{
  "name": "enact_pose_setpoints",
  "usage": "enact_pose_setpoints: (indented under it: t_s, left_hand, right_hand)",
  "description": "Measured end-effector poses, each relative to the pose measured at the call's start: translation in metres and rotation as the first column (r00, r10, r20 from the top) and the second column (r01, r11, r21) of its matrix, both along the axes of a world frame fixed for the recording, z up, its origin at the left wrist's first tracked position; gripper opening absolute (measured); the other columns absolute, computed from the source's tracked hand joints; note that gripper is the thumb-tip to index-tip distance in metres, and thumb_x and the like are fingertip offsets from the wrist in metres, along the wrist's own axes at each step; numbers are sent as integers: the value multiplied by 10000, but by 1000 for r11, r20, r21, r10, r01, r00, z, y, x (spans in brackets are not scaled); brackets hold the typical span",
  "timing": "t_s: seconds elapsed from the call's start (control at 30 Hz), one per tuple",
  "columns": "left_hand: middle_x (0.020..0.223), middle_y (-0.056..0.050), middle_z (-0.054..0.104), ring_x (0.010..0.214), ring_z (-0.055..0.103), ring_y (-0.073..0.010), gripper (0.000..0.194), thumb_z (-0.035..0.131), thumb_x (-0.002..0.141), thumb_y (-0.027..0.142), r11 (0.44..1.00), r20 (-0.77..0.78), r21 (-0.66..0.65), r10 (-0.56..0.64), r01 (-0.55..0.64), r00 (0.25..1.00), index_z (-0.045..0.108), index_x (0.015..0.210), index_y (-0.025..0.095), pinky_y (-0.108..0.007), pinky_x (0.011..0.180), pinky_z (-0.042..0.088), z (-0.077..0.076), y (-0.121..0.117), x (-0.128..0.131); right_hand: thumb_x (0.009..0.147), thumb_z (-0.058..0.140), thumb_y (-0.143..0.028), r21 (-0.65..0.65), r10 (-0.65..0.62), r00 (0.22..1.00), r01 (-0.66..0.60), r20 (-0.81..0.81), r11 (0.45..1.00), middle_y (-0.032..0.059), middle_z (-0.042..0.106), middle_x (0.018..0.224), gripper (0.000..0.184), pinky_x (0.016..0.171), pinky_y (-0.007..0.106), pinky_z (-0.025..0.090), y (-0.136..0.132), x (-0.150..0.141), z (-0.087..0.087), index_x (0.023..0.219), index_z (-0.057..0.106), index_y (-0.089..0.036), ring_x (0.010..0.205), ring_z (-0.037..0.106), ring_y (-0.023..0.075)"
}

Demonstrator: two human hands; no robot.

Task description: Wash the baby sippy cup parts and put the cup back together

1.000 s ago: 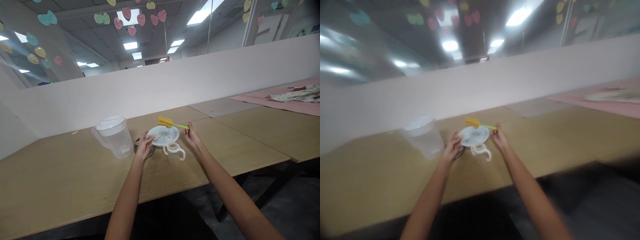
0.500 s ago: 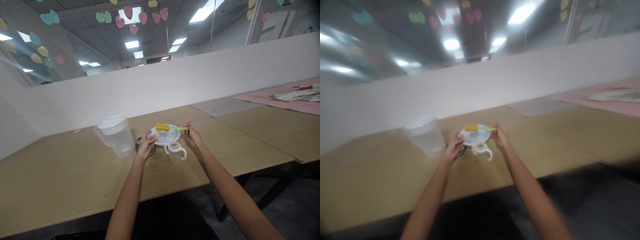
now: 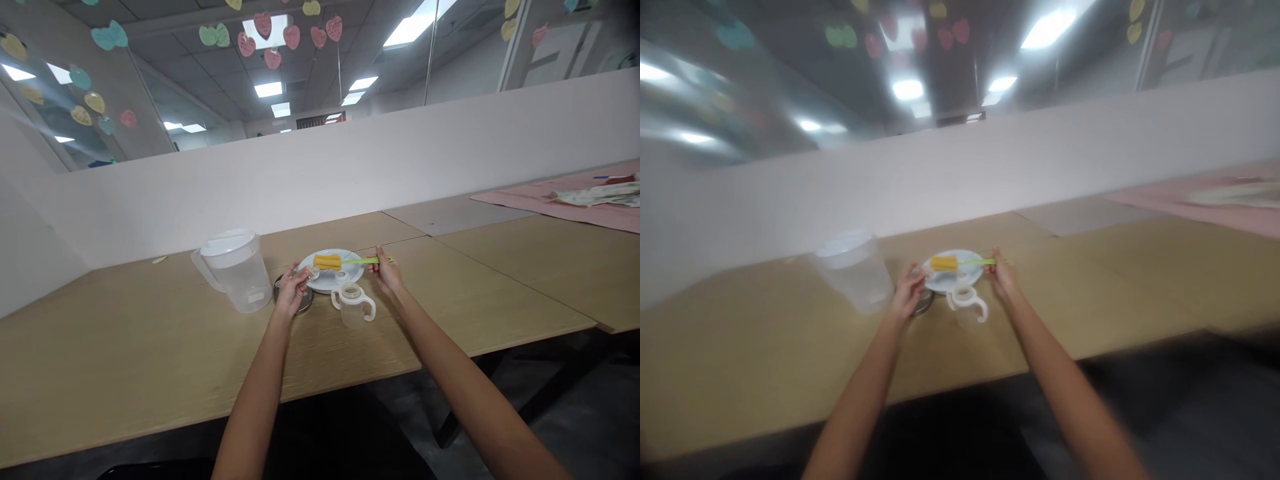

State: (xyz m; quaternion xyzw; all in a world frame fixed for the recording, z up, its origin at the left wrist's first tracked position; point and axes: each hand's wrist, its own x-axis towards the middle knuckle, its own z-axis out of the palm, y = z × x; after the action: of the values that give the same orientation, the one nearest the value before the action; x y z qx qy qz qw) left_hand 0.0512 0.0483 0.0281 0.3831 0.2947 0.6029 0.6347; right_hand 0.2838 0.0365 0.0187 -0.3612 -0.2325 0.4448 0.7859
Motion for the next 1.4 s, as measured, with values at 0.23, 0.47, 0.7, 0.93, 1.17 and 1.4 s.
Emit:
enact_pose_setpoints:
  t_s: [0.23,0.47,0.7,0.93,1.17,1.4]
  left_hand:
    - [789,-17,660,603,606,-69,399,668,639,65,997,1,24,79,-79,997,534,996,182,-118,421,333,0,7,-6]
    - [647,5,622,562,581,-97,205,543,660,86,913,-343,97,404,-396,848,580,846,164,-172,483,385,-7,18,-20]
    - [553,8,574,663,567,-165,231,529,535,-3,844,-592,306,531,-440,607,628,619,188,-235,634,390,-15,14,-25]
    - [588,2,584,690,572,-186,257,522,530,-2,837,-687,409,544,-363,482,631,640,202,-258,691,399,-15,13,-24]
    - [709,-16,628,743,578,-191,259,548,541,30,813,-680,447,579,-372,449,617,716,208,-271,740,410,-18,15,-24]
    - [704,-4,612,715,568,-173,260,540,570,21,779,-604,470,627,-415,492,600,741,207,-269,745,404,-15,13,-20]
  right_hand:
    - [709,672,-494,-16,33,999,-33,16,999,-55,448,386,396,370,163,384,2,-3,-5,557,527,-159,363,431,58]
    - [742,633,-445,-159,-241,970,240,13,958,-60,456,380,344,356,185,369,9,3,-10,583,541,-154,347,430,71]
    - [798,569,-341,-239,-342,939,326,-27,914,-39,521,460,294,337,206,341,10,6,-10,573,522,-157,329,395,62]
    - [789,566,-315,-273,-358,931,327,-71,905,-48,522,487,244,331,199,334,11,7,-10,601,496,-175,345,392,64]
    - [768,553,-285,-291,-373,927,346,-44,892,-59,494,460,231,320,204,318,16,10,-16,579,461,-192,336,379,70]
    - [770,531,-259,-283,-374,925,344,-60,895,-45,528,477,212,316,189,317,13,8,-14,580,478,-180,336,386,60]
